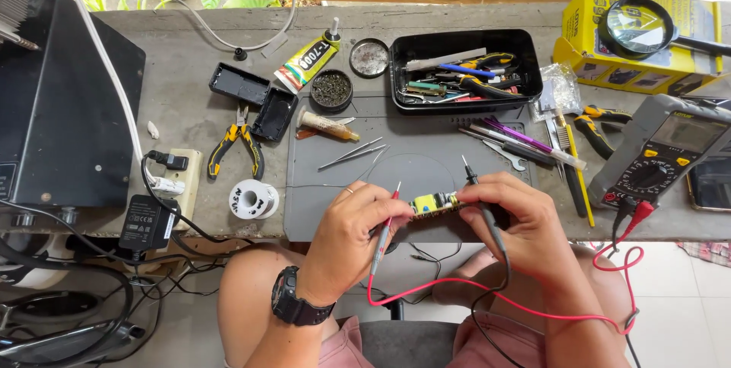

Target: Soldering electronic components onto a circuit board and testing the results with a multimeter.

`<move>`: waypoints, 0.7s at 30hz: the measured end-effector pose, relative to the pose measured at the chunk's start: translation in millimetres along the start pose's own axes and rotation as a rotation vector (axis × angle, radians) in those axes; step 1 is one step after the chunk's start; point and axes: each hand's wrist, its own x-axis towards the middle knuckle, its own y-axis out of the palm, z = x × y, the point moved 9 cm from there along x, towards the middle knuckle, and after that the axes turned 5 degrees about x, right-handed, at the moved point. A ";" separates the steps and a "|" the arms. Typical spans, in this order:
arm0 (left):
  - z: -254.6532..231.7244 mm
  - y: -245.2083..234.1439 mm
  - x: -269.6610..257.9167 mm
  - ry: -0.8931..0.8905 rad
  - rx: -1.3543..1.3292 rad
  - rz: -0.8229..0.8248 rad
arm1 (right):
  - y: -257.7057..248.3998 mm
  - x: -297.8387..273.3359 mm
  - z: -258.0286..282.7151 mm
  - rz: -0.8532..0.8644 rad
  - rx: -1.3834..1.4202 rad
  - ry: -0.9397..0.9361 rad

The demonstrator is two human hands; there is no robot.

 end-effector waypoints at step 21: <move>-2.3 -7.3 0.9 -0.019 -0.052 -0.142 | 2.5 -6.2 -24.3 -0.187 -0.029 0.438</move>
